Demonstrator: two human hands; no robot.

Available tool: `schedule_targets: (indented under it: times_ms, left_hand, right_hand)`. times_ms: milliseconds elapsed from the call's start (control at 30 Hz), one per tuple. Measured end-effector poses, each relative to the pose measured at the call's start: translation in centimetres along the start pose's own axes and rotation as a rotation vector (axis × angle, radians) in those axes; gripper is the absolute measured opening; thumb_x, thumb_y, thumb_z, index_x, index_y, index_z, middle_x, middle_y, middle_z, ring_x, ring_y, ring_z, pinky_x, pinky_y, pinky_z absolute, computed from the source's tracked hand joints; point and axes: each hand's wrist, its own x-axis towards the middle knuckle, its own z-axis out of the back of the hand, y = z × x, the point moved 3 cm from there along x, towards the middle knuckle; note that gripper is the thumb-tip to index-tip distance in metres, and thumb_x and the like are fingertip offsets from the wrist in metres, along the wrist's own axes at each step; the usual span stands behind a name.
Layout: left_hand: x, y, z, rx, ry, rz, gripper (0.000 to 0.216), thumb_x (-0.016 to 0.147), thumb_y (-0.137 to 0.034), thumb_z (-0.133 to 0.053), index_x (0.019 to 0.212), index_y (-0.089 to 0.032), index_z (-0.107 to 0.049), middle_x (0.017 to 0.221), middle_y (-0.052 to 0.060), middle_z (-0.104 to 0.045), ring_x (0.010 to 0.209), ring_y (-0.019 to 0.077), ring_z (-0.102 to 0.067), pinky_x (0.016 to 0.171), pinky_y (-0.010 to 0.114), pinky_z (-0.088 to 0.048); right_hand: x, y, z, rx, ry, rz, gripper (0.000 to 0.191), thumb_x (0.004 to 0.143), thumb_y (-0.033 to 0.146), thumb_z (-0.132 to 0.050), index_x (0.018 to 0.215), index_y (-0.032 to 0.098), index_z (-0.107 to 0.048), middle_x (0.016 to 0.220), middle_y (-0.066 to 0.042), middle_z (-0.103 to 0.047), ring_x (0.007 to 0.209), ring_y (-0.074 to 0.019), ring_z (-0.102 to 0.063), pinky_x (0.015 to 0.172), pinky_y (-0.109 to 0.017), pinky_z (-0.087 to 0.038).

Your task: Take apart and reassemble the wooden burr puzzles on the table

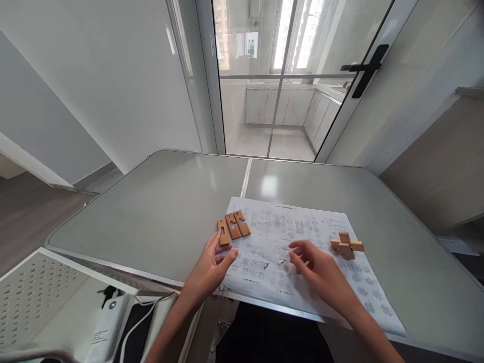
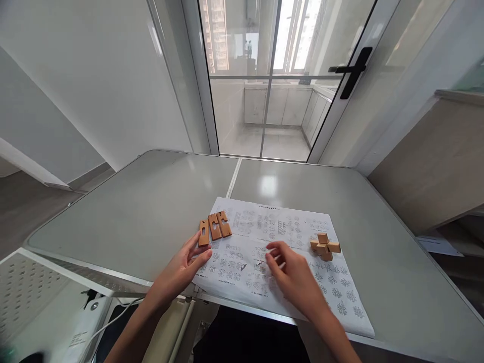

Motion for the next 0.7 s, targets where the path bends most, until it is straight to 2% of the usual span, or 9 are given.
schedule_targets:
  times_ms: [100,200,300,400,467,567,633,700]
  left_hand:
    - [-0.4,-0.5,0.1,0.001,0.003,0.037,0.091,0.084,-0.046,-0.082,0.16,-0.017,-0.042,0.156,0.021,-0.053,0.139,0.0376,-0.057,0.114,0.045,-0.048]
    - [-0.5,-0.8,0.2,0.016,0.029,0.088,0.091,0.084,-0.049,-0.081,0.159,-0.017,-0.042,0.149,0.02,-0.061,0.14,0.0373,-0.056,0.116,0.048,-0.044]
    - [-0.4,-0.9,0.3,0.023,0.037,0.111,0.086,0.084,-0.049,-0.081,0.157,-0.019,-0.045,0.14,0.018,-0.068,0.139,0.0366,-0.057,0.117,0.048,-0.044]
    - [-0.3,-0.7,0.2,0.046,0.022,0.067,0.085,0.085,-0.049,-0.079,0.157,-0.019,-0.044,0.142,0.019,-0.065,0.137,0.0362,-0.058,0.113,0.046,-0.047]
    - [-0.3,-0.4,-0.1,0.092,-0.016,-0.02,0.081,0.086,-0.049,-0.076,0.155,-0.018,-0.046,0.151,0.02,-0.056,0.135,0.0353,-0.059,0.11,0.044,-0.05]
    - [-0.7,0.1,-0.5,0.202,-0.122,-0.194,0.058,0.09,-0.046,-0.07,0.14,-0.019,-0.059,0.159,0.017,-0.043,0.124,0.0304,-0.064,0.102,0.04,-0.055]
    - [-1.2,0.4,-0.7,0.286,-0.156,-0.27,0.041,0.094,-0.044,-0.064,0.128,-0.021,-0.066,0.153,0.014,-0.049,0.113,0.0257,-0.067,0.095,0.038,-0.057]
    - [-1.7,0.5,-1.0,0.349,-0.132,-0.317,0.032,0.097,-0.043,-0.06,0.12,-0.022,-0.068,0.142,0.012,-0.057,0.105,0.0228,-0.068,0.09,0.037,-0.058]
  right_hand:
    - [-2.2,-2.5,4.0,-0.063,-0.079,-0.048,0.042,0.095,0.062,-0.058,0.109,0.024,-0.068,0.079,-0.005,-0.073,0.063,-0.0213,-0.067,0.058,-0.032,-0.053]
    - [-4.1,-4.9,7.5,-0.127,-0.177,-0.09,0.047,0.093,0.067,-0.058,0.111,0.025,-0.069,0.073,-0.004,-0.071,0.07,-0.0239,-0.07,0.058,-0.031,-0.052]
    - [-5.5,-6.8,10.0,-0.176,-0.257,-0.135,0.053,0.088,0.072,-0.058,0.112,0.026,-0.069,0.071,-0.004,-0.07,0.068,-0.025,-0.071,0.053,-0.03,-0.05]
    - [-6.1,-7.7,11.7,-0.255,-0.328,-0.182,0.056,0.085,0.075,-0.057,0.111,0.027,-0.069,0.072,-0.005,-0.071,0.066,-0.0255,-0.07,0.05,-0.031,-0.05]
    - [-6.1,-7.8,12.5,-0.331,-0.407,-0.181,0.057,0.086,0.075,-0.057,0.113,0.026,-0.069,0.085,-0.01,-0.074,0.067,-0.025,-0.07,0.053,-0.033,-0.052]
    - [-5.5,-7.9,13.0,-0.399,-0.476,-0.12,0.057,0.089,0.072,-0.057,0.119,0.024,-0.068,0.121,-0.017,-0.071,0.079,-0.0252,-0.072,0.06,-0.035,-0.057]
    - [-4.8,-8.1,12.9,-0.397,-0.445,-0.09,0.057,0.091,0.071,-0.055,0.122,0.024,-0.066,0.132,-0.017,-0.066,0.085,-0.0262,-0.073,0.062,-0.035,-0.058]
    - [-3.9,-8.5,12.7,-0.394,-0.399,-0.098,0.058,0.092,0.071,-0.053,0.125,0.025,-0.064,0.133,-0.015,-0.067,0.086,-0.0269,-0.073,0.062,-0.035,-0.057]
